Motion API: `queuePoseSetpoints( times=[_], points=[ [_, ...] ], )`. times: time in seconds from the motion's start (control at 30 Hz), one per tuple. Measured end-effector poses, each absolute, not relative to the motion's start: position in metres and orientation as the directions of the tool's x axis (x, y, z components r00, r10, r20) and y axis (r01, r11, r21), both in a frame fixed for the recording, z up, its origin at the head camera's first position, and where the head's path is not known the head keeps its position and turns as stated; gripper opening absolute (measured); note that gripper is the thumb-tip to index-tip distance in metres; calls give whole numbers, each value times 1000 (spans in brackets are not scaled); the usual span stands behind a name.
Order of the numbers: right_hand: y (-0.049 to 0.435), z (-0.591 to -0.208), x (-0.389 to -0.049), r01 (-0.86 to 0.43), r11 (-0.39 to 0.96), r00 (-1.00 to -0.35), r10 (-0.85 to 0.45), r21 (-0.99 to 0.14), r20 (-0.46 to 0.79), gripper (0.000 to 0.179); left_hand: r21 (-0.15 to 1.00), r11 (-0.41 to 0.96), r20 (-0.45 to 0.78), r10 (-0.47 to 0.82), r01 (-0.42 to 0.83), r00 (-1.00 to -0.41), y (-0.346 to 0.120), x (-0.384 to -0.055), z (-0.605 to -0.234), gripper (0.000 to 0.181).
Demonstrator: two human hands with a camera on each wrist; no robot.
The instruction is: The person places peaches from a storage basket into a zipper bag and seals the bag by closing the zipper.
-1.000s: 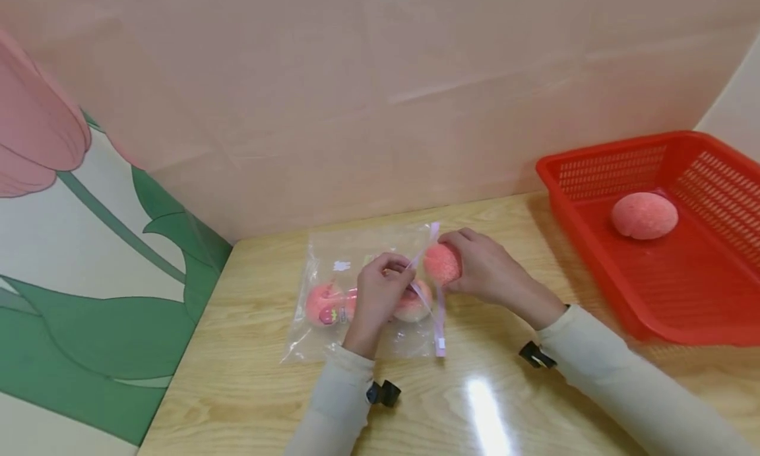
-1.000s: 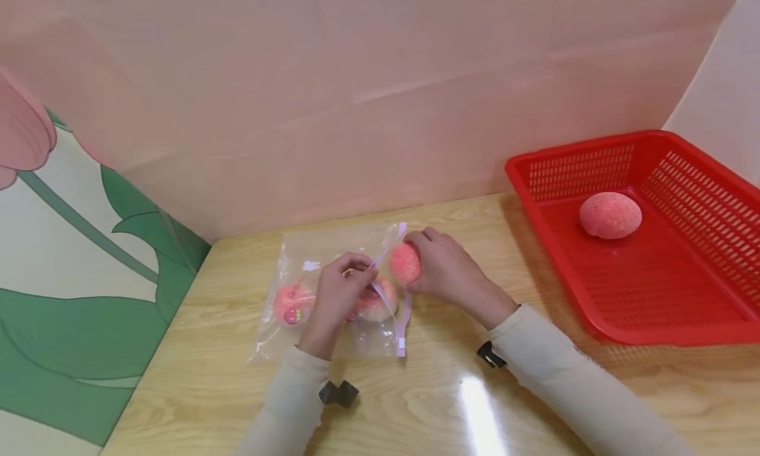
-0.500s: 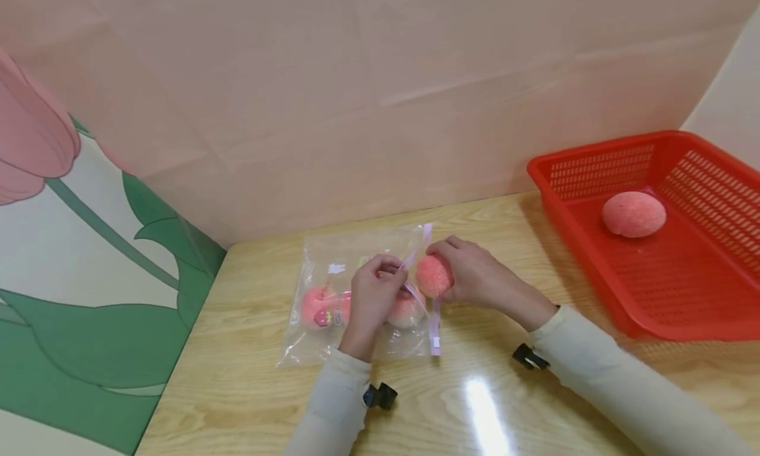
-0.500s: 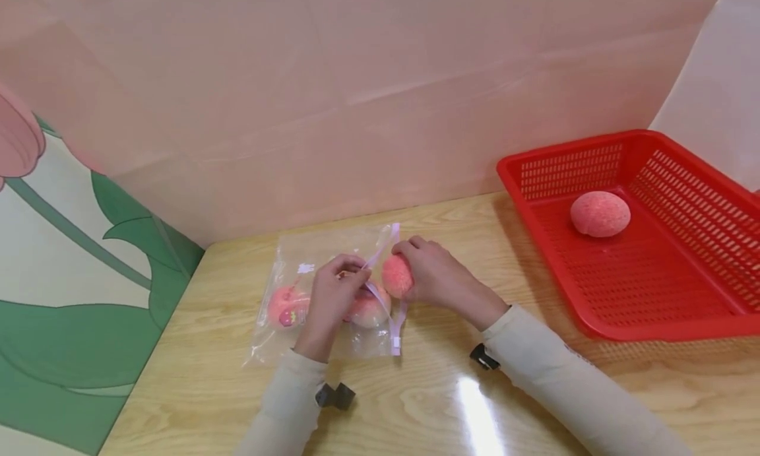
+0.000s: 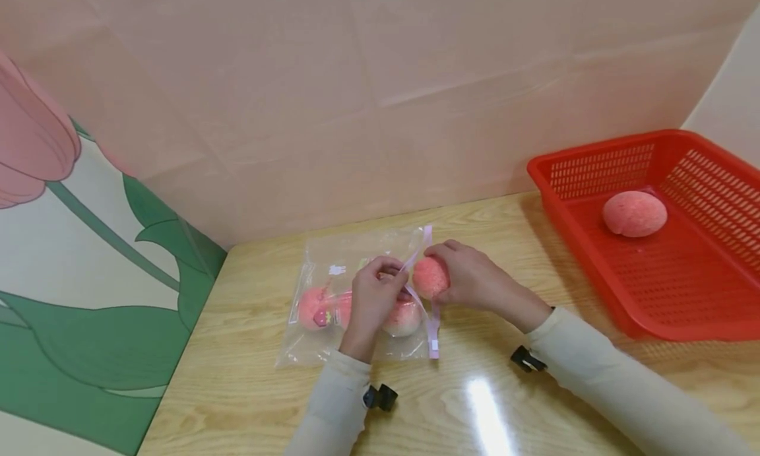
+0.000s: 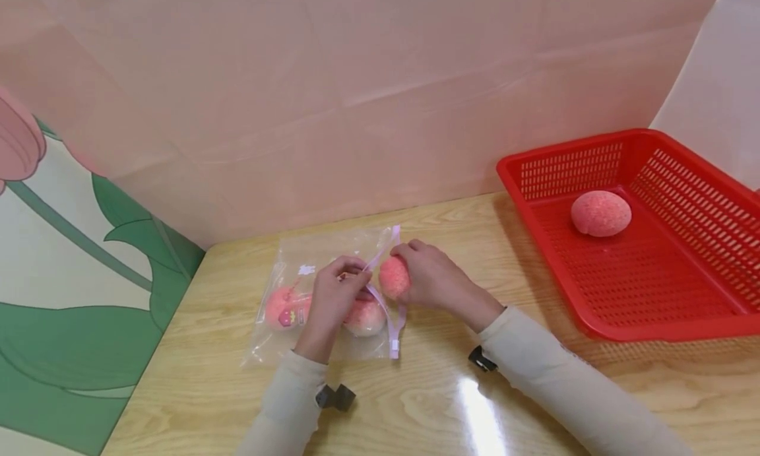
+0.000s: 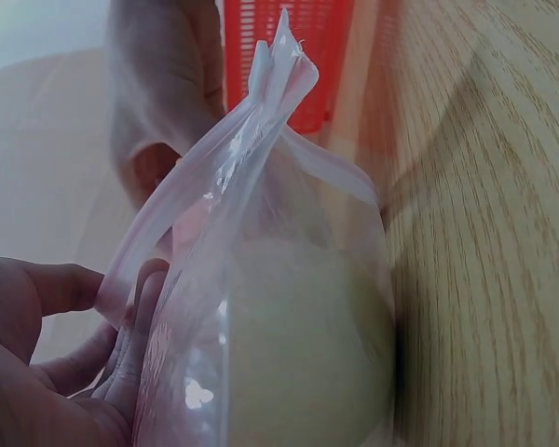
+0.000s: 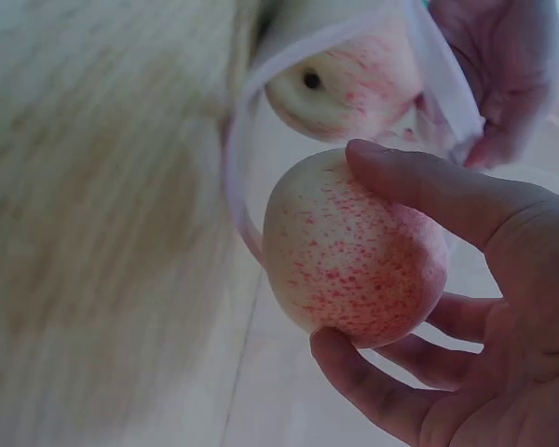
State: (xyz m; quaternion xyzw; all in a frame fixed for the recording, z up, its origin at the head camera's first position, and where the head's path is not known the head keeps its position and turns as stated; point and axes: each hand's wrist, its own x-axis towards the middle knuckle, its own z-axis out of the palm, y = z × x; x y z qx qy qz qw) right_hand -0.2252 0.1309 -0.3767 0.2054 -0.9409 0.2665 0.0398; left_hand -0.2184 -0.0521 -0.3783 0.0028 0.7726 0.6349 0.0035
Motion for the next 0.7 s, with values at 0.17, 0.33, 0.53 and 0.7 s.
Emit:
queuePoseSetpoints(
  times=[0.17,0.33,0.53,0.7],
  points=[
    [126,-383,-225,-414,773,-909,-375,-481,180,70,981,193,15,13,17,-1000,-52,-218,-380,13],
    [125,-383,-224,-419,753,-904,-399,-508,155,68,976,218,22,7,23,-1000,-53,-218,-381,11],
    [120,-384,-223,-439,732,-889,-439,-521,132,67,971,234,46,-6,43,-999,-52,-216,-381,12],
    [119,-386,-221,-392,751,-911,-400,-531,106,72,978,208,27,4,27,-1000,-52,-215,-380,12]
  ],
)
